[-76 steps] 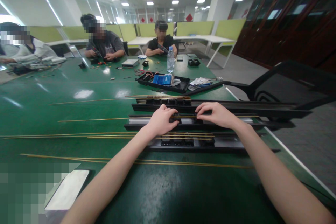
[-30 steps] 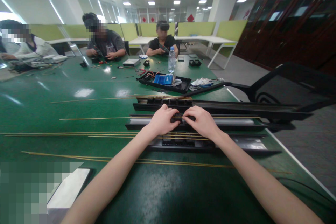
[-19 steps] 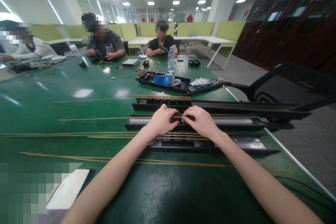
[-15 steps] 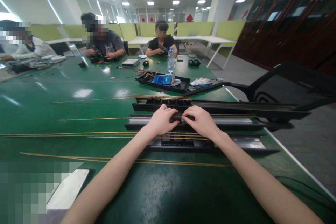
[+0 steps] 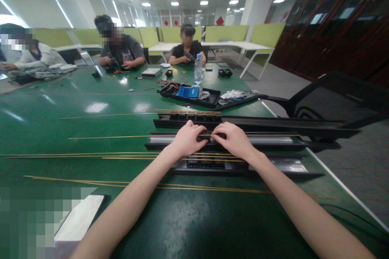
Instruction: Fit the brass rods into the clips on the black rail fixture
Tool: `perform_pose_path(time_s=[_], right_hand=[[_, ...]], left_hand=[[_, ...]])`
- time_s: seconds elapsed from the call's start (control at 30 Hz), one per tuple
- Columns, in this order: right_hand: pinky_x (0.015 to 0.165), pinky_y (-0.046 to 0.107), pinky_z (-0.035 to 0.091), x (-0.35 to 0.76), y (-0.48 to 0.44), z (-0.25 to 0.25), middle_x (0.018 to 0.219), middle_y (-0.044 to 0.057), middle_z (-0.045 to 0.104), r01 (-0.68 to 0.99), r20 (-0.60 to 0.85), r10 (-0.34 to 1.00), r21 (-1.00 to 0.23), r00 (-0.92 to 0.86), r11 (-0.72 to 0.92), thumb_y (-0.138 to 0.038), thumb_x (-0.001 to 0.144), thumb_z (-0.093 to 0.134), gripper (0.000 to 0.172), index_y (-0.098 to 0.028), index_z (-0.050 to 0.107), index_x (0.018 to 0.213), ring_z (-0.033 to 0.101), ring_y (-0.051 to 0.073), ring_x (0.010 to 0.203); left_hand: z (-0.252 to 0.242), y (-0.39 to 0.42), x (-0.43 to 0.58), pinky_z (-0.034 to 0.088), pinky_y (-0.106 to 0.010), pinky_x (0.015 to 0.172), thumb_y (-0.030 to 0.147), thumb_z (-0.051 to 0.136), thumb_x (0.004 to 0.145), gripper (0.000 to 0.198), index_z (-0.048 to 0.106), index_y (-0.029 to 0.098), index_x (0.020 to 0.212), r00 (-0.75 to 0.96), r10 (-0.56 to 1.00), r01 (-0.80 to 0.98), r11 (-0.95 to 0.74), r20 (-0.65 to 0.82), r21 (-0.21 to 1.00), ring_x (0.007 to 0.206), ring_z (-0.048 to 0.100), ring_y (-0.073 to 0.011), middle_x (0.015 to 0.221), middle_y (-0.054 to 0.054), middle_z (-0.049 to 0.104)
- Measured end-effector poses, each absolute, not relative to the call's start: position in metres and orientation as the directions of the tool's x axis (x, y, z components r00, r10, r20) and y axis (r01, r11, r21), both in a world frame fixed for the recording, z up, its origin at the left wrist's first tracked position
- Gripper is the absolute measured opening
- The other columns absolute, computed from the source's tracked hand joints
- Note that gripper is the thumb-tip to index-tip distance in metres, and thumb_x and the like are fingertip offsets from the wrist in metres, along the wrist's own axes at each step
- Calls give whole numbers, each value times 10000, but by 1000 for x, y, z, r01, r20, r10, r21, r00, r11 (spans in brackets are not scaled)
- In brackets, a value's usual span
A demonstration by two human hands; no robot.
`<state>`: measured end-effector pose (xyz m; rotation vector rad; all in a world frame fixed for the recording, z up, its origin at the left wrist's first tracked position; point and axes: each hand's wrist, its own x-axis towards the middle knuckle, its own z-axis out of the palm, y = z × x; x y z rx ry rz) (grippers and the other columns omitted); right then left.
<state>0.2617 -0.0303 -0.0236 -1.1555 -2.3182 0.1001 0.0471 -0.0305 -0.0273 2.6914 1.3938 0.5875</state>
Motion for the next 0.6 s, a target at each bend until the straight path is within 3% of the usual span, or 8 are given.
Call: perform_pose_path(time_s=[0.6], right_hand=[[828,357,493,268,-26,-23,938,34,742,705,419,752,-300,-508,643,-250,893,632,107,-231,725,844,638,223,904]], left_hand=[[-29,-30,46,484,-371,878,419,627,858,433,640,193,1226,518,796,778,-590,313,216,986,511,-267,985,-71,711]])
